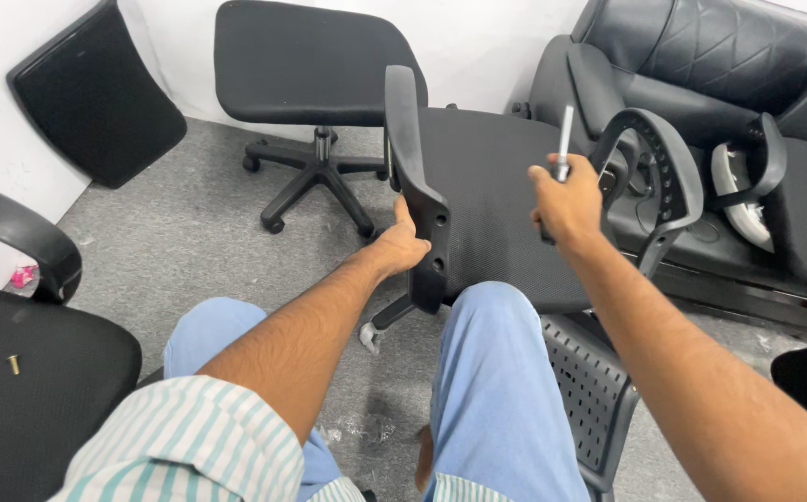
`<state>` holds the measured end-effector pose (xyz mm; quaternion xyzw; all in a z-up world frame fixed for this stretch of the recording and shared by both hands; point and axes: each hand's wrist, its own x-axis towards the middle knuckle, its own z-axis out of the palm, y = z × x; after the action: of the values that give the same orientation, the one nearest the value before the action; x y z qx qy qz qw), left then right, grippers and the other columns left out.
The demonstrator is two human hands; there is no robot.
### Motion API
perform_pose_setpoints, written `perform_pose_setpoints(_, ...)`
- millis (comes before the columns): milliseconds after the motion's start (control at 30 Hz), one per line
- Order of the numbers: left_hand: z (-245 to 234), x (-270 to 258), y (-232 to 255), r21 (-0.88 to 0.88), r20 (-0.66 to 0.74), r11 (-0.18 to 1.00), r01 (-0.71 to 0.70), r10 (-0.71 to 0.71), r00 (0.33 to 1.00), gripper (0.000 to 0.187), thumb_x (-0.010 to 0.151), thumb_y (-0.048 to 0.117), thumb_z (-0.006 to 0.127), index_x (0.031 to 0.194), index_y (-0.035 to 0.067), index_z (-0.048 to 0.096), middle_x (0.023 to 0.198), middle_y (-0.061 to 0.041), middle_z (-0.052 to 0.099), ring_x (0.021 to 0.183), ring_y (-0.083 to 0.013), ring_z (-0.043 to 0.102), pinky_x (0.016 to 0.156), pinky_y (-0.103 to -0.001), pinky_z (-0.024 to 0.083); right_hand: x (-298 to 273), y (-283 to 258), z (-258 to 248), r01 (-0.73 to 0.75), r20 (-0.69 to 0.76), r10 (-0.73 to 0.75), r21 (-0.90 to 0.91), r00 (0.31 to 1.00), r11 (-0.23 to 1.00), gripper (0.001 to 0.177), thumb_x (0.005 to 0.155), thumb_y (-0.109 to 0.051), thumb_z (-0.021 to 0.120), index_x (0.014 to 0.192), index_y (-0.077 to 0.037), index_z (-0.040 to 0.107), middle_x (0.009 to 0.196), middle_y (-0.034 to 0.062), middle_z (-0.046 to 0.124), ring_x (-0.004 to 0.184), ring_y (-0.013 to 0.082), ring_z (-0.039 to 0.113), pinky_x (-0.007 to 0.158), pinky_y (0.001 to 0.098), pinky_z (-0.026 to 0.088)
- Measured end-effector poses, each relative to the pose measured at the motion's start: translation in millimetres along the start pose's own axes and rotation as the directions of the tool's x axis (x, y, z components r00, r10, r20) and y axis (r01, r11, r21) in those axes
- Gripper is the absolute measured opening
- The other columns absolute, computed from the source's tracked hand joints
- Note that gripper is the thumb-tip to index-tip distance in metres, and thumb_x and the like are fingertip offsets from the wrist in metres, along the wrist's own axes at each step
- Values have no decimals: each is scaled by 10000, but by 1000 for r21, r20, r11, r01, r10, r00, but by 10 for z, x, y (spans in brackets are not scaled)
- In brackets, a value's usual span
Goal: The person attaches the armrests to an office chair seat using a screwdriver and screws, then flips the seat and connects it to the gas lift mechanism. The person tightens the screws to secure the armrests and the seat to the lift.
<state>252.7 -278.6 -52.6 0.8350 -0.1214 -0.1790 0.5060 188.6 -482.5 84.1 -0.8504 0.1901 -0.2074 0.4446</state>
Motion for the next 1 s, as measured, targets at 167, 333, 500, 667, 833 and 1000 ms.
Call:
perform_pose_setpoints(167, -62, -263, -86, 121, 62, 992, -38, 31, 998, 1108, 903, 144, 626, 1574, 173, -255, 1445, -325, 489, 1344, -390, 522, 1166, -412, 377, -370, -515, 535, 400, 241, -371, -81, 897, 913, 375, 925, -141, 656, 1294, -83, 617, 848, 87, 698, 639, 153, 694, 589, 314, 569)
perform_pose_setpoints(333, 42, -783, -253, 350, 131, 936, -39, -7, 991, 672, 935, 237, 631, 1532, 118, 347, 1419, -227, 578, 1313, -361, 570, 1124, -444, 445, -517, -691, 915, 383, 589, -306, -7, 748, 924, 445, 886, -106, 606, 1331, -124, 599, 842, 93, 708, 674, 157, 696, 588, 339, 587)
perform_pose_setpoints(500, 155, -1360, -517, 459, 265, 888, 11, -148, 953, 541, 918, 259, 671, 1360, -4, 501, 1352, -235, 599, 1279, -381, 577, 1089, -464, 465, -574, -710, 1216, 395, 719, -124, -222, 684, 892, 509, 927, -130, 581, 1430, -143, 502, 914, 153, 700, 685, 218, 706, 623, 366, 596)
perform_pose_setpoints(667, -6, -1413, -738, 517, 222, 853, 66, -208, 953, 428, 908, 198, 619, 1262, -43, 630, 1283, -256, 651, 1220, -386, 636, 1037, -471, 517, -587, -646, 1448, 752, 686, -389, -360, 615, 552, 639, 798, -87, 612, 1422, -146, 484, 1148, 170, 692, 999, 373, 675, 823, 514, 543)
perform_pose_setpoints(833, -403, -1493, -959, 500, 129, 857, 124, -216, 968, 395, 918, 232, 644, 1239, 7, 691, 1260, -232, 652, 1213, -372, 624, 1027, -458, 519, -770, -583, 1461, 601, 632, -186, -542, 752, 588, 544, 892, -104, 545, 1432, -120, 478, 1161, 193, 710, 1076, 387, 689, 926, 521, 543)
perform_pose_setpoints(1000, -749, -1583, -1010, 271, -40, 950, 155, -150, 988, 451, 929, 247, 627, 1348, 84, 595, 1256, -172, 687, 1208, -317, 644, 1048, -418, 502, -881, -568, 1433, 554, 580, -171, -588, 797, 589, 595, 863, -141, 600, 1437, -68, 459, 1151, 205, 697, 1035, 392, 688, 895, 515, 548)
